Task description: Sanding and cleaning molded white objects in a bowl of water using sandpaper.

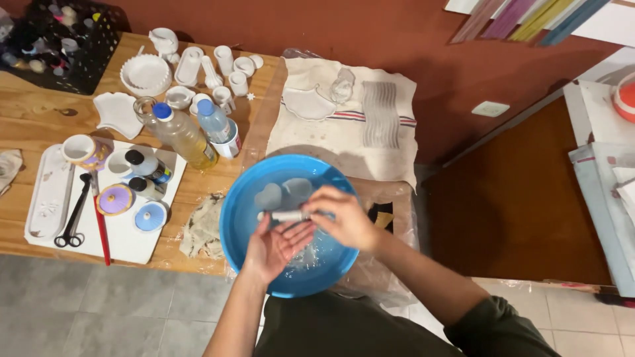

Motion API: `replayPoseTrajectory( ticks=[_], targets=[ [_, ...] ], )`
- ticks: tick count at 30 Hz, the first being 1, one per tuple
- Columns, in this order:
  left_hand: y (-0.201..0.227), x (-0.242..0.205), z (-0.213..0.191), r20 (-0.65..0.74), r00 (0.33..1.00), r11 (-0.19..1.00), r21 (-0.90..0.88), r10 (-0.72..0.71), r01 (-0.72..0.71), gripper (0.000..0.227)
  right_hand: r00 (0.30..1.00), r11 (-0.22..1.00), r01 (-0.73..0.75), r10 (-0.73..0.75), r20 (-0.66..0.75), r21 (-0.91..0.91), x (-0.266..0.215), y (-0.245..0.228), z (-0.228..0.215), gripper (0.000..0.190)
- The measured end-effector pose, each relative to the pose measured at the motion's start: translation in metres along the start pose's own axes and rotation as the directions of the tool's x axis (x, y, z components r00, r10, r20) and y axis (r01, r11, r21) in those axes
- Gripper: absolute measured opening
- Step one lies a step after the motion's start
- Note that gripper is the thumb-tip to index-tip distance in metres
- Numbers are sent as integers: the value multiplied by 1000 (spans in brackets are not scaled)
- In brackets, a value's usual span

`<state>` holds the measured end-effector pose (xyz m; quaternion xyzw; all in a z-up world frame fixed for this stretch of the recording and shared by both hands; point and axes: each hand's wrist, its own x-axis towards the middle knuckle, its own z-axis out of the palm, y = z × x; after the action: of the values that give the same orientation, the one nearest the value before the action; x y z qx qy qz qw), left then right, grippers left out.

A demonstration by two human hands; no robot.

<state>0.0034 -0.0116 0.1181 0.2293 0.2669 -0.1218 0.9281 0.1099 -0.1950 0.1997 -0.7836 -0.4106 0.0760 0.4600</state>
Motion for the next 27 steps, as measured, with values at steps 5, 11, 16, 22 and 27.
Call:
replayPoseTrajectory(
  ticks=[5, 11, 16, 22, 27],
  targets=[
    [5, 33, -4, 88, 996, 974, -227, 12, 8, 62, 964, 964, 265, -264, -33, 18, -48, 16, 29, 19],
    [4, 44, -13, 95, 995, 988, -154, 35, -20, 51, 979, 975, 84, -120, -168, -204, -81, 32, 17, 30],
    [7, 35, -5, -10, 998, 989, -129, 65, -66, 51, 760, 920, -387, 286, -584, -53, -114, 117, -1, 27],
    [-11, 41, -30, -4, 988, 983, -93, 156, -156, 46, 526, 550, -829, 706, -473, -101, -128, 197, 13, 38],
    [-11, 29, -17, -25, 964, 963, 73, 263, -261, 43, 631, 935, -338, 306, -713, 103, -126, 203, -14, 28]
  ],
)
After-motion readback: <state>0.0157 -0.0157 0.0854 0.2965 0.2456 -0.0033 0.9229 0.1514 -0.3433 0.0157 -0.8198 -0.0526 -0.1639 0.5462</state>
